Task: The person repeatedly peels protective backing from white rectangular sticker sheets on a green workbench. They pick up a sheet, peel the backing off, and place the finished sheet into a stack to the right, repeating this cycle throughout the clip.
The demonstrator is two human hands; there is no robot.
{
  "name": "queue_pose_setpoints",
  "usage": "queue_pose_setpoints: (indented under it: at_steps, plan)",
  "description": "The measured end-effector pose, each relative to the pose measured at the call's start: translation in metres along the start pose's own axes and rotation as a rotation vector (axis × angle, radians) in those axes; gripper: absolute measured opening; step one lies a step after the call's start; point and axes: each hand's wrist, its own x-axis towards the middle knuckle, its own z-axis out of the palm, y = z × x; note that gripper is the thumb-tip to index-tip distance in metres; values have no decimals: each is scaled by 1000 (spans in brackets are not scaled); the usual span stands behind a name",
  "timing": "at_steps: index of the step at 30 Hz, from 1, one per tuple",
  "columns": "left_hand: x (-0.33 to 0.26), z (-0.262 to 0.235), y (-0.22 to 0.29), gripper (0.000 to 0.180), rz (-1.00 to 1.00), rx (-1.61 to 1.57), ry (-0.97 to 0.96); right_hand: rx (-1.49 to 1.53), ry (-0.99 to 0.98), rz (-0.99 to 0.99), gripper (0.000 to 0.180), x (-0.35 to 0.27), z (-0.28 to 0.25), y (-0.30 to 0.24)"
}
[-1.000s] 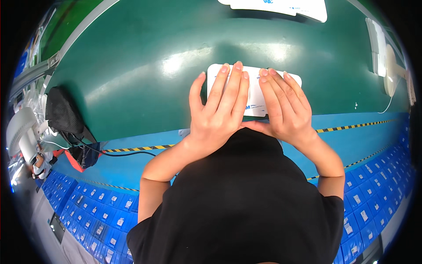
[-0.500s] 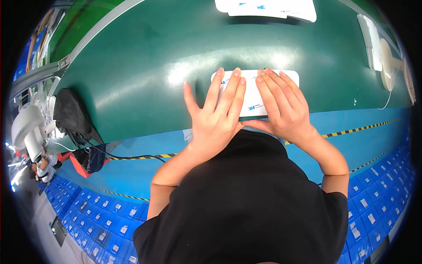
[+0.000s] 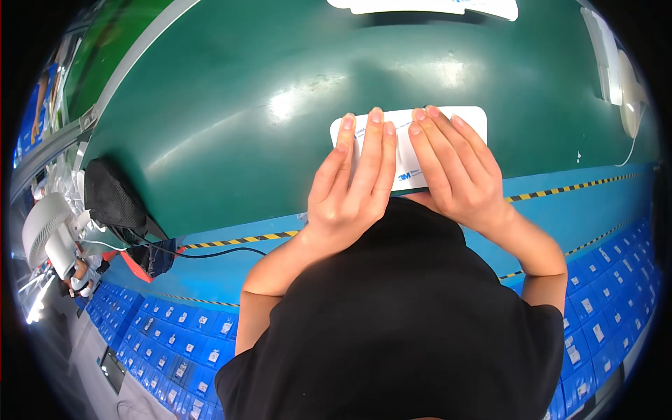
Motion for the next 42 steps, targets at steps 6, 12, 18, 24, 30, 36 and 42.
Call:
queue_pose_setpoints:
  at_steps: [6,12,18,24,30,36,42]
  plan:
    - [3,-1,-3,29,24,-37,-5,-13,40,-56,45,-1,7,6]
    - [2,-4,-3,63,-32,-160,-63,177,-9,57,60,-6,-5,4]
    - [2,-16,-6,77,-87,-342,-117,180,44,113,51,-27,-7,-2]
    - [-4,-18,-9,73,-70,-402,-153,184,86,58,39,-35,-4,-2]
    - [-14,-21,-11,59,-42,-423,-139,206,138,2,31,-36,-7,-2]
    - [-13,-17,-7,55,-68,-417,-97,237,268,-135,23,-31,2,-6]
    - [-18,-17,-10,44,-27,-483,-4,205,275,-123,22,-31,3,-7]
